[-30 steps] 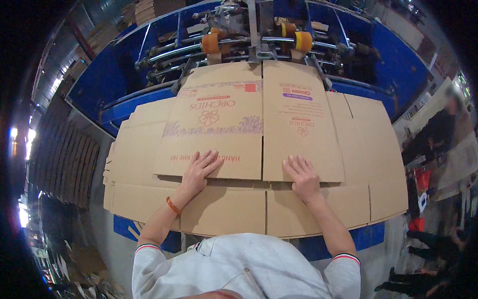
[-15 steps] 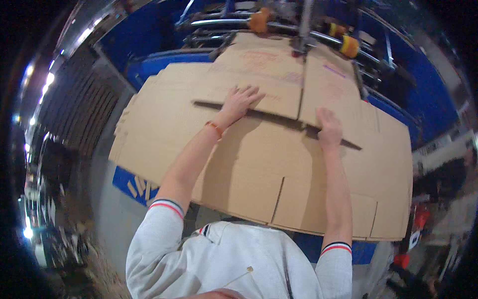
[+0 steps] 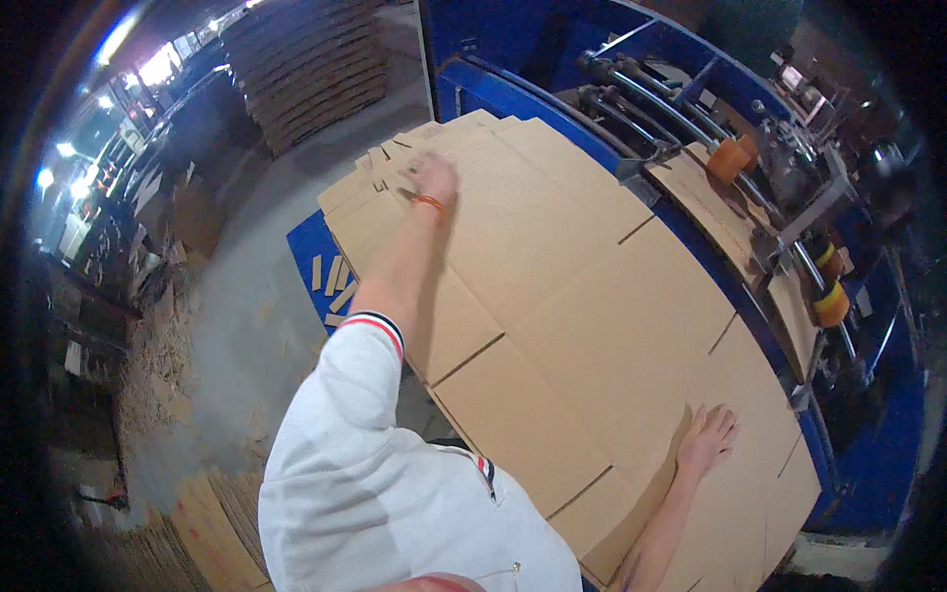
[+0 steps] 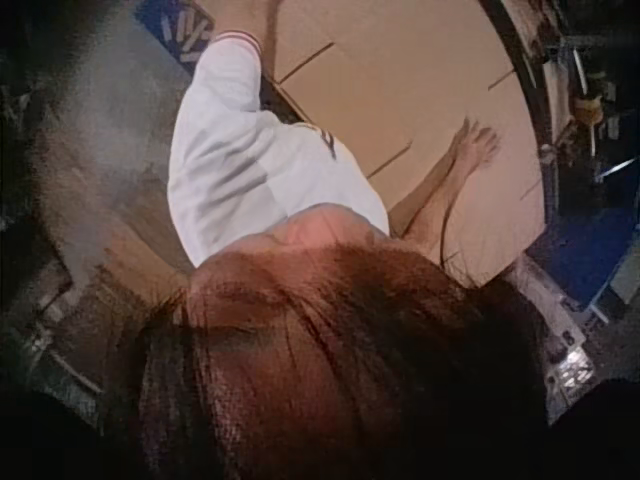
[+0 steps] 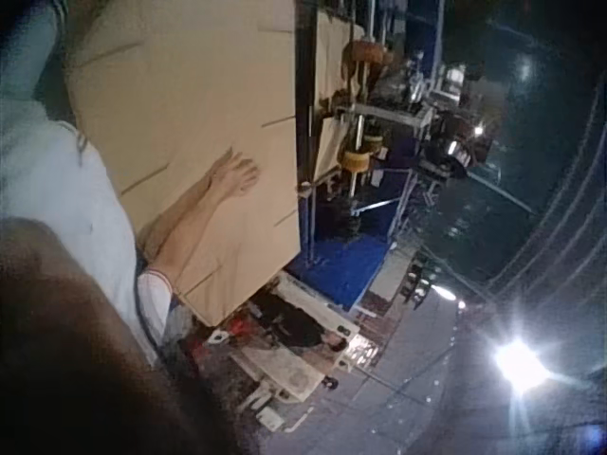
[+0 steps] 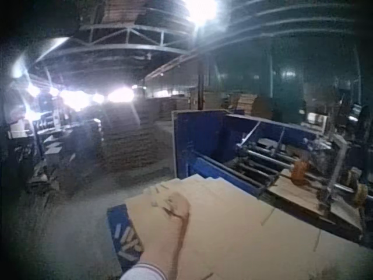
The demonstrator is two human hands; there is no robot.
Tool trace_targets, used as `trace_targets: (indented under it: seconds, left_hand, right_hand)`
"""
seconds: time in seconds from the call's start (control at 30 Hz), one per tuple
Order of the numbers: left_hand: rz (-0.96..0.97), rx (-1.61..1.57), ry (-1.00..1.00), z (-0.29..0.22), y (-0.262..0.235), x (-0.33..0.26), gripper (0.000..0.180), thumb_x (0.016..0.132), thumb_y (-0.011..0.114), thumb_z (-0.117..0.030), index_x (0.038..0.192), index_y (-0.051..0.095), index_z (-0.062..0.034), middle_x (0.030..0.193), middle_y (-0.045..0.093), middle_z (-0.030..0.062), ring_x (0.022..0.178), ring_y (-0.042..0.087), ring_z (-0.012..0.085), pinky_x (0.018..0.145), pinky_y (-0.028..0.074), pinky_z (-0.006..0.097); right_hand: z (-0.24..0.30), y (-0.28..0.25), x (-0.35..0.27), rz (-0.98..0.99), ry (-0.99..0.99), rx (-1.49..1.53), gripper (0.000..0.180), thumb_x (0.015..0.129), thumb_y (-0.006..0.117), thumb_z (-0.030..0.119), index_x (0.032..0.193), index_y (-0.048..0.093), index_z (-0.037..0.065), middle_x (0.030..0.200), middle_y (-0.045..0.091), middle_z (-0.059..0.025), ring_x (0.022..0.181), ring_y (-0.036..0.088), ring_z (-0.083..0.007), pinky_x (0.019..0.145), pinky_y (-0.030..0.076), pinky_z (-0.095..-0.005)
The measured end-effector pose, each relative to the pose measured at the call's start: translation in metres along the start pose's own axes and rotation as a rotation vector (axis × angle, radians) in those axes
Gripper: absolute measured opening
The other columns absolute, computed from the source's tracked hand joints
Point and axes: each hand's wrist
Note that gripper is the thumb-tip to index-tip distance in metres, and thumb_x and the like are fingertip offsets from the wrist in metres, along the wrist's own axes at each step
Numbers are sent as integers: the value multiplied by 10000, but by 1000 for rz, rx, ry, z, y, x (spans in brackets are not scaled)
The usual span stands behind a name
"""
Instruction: The person repeatedly picks up flat cardboard sheets from a conveyor and stacks them by hand. The person aligns each sheet and places it onto a growing pile on the conveyor table.
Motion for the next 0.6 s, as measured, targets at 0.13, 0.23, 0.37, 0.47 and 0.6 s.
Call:
trace_targets:
  seconds: [0.13, 0.23, 0.37, 0.47, 0.6]
  left_hand:
    - [214, -133, 117, 75, -10, 48, 474, 877, 570, -385, 1151, 623, -2, 1292, 541, 179, 1187, 522, 354, 1037, 304, 586]
    - [160, -121, 165, 85, -32, 57, 517, 770, 703, -474, 1049, 691, -40, 1186, 620, 163, 1114, 584, 316, 944, 418, 508]
    - [36, -83, 244, 73, -118, 48, 483, 761, 702, -470, 1013, 687, -58, 1108, 649, 143, 1056, 610, 298, 919, 407, 498]
    - [-192, 29, 382, 69, -157, 47, 470, 768, 690, -470, 998, 667, -61, 1064, 648, 132, 1019, 616, 320, 901, 428, 478]
    - [390, -322, 564, 63, -270, 51, 404, 801, 709, -373, 1071, 649, -78, 1018, 653, 67, 946, 615, 197, 824, 490, 340]
  right_hand:
    - [3, 0, 1, 17, -24, 9, 640, 974, 319, 540, 1455, 334, 117, 1539, 240, -119, 1425, 182, -322, 1114, 157, -563]
    - [5, 2, 2, -14, -15, 16, 631, 974, 332, 533, 1453, 339, 122, 1526, 268, -127, 1419, 196, -328, 1114, 159, -563]
    - [1, 3, 1, -39, -26, 49, 602, 974, 367, 500, 1443, 360, 124, 1520, 282, -129, 1418, 200, -328, 1125, 168, -527]
    - [-1, 6, 1, -65, -82, 84, 572, 972, 415, 449, 1434, 374, 115, 1513, 296, -131, 1418, 205, -321, 1133, 176, -496]
    - [-33, 0, -8, -34, -44, 625, 562, 962, 470, 389, 1414, 388, 65, 1501, 317, -140, 1406, 240, -302, 1141, 191, -454]
Point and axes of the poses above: each hand's wrist, its own x-axis towards the middle knuckle, its own y-axis out of the palm, z = x × y
